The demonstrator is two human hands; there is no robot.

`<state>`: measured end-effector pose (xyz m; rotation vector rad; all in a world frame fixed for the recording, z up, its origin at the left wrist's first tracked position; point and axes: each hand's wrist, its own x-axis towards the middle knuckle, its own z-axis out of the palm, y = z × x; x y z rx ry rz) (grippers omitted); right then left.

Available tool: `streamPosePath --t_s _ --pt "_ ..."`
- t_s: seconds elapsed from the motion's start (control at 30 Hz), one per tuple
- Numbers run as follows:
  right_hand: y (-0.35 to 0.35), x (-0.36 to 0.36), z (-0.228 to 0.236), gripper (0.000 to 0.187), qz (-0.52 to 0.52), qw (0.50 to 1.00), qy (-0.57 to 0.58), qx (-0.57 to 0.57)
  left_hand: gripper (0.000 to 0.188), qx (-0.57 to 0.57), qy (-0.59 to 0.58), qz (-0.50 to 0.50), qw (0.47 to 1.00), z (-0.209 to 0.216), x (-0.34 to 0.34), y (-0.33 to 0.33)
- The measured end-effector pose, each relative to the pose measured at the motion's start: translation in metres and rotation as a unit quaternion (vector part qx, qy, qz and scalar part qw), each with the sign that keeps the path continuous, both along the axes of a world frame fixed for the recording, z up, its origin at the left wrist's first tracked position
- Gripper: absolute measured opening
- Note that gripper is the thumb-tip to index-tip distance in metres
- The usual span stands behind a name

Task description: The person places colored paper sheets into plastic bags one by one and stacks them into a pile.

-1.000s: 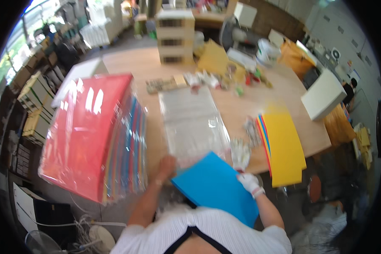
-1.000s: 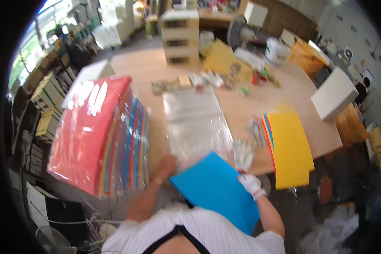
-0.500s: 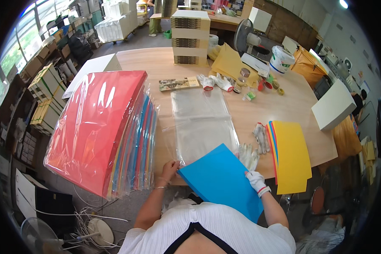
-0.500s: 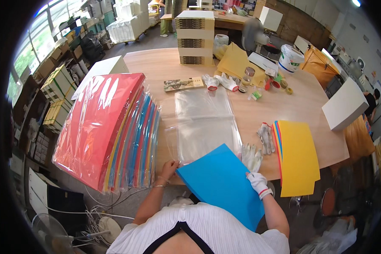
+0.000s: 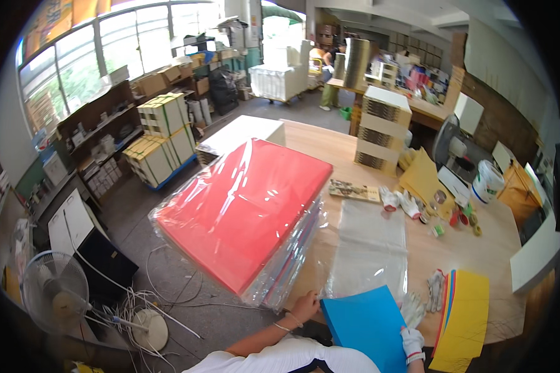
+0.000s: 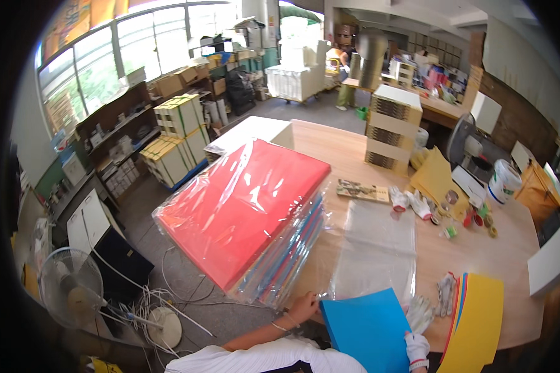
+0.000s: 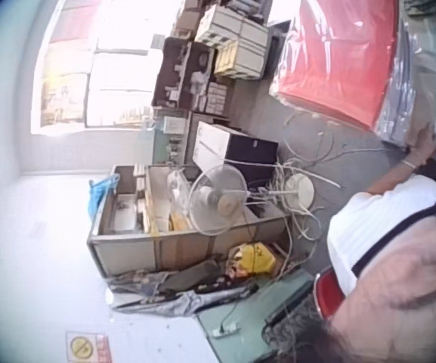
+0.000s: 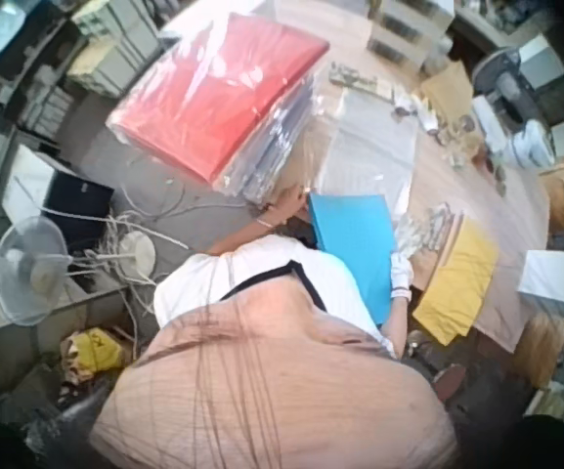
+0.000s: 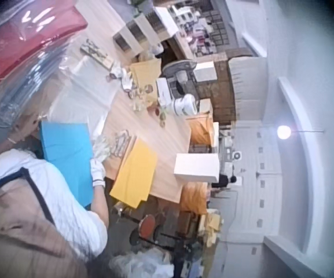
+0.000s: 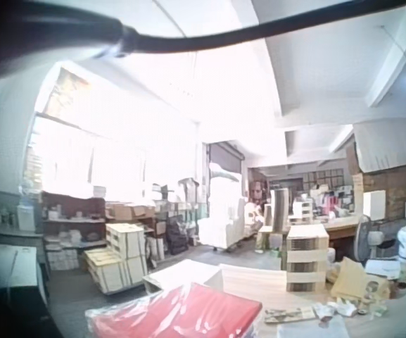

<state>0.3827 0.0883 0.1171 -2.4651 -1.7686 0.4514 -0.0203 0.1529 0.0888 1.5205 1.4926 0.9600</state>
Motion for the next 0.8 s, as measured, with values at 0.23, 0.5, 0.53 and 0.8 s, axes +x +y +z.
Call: streamPosePath --t_s 0.23,0.5,0.53,0.8 --pt "-0.003 0.028 -0.051 0.03 0.063 0.996 -0.044 0.045 0.077 0.04 -0.026 0.052 0.997 0.005 0.016 -0.025" --pt "-0.014 0.045 -0.077 0.024 0.18 0.971 -0.157 0.025 0.072 0.088 0.163 -0.027 0.982 0.008 0.005 -0.017" --pt "-0.015 0.045 -0.076 0.02 0.151 0.978 -0.136 0.044 0.072 0.11 0.16 -0.033 0.98 0.001 0.007 -0.021" --pt "-0.006 0.014 -0.049 0.045 -0.046 0.994 0.069 0.073 0.079 -0.004 -0.135 -0.144 0.98 -0.014 0.011 -0.054"
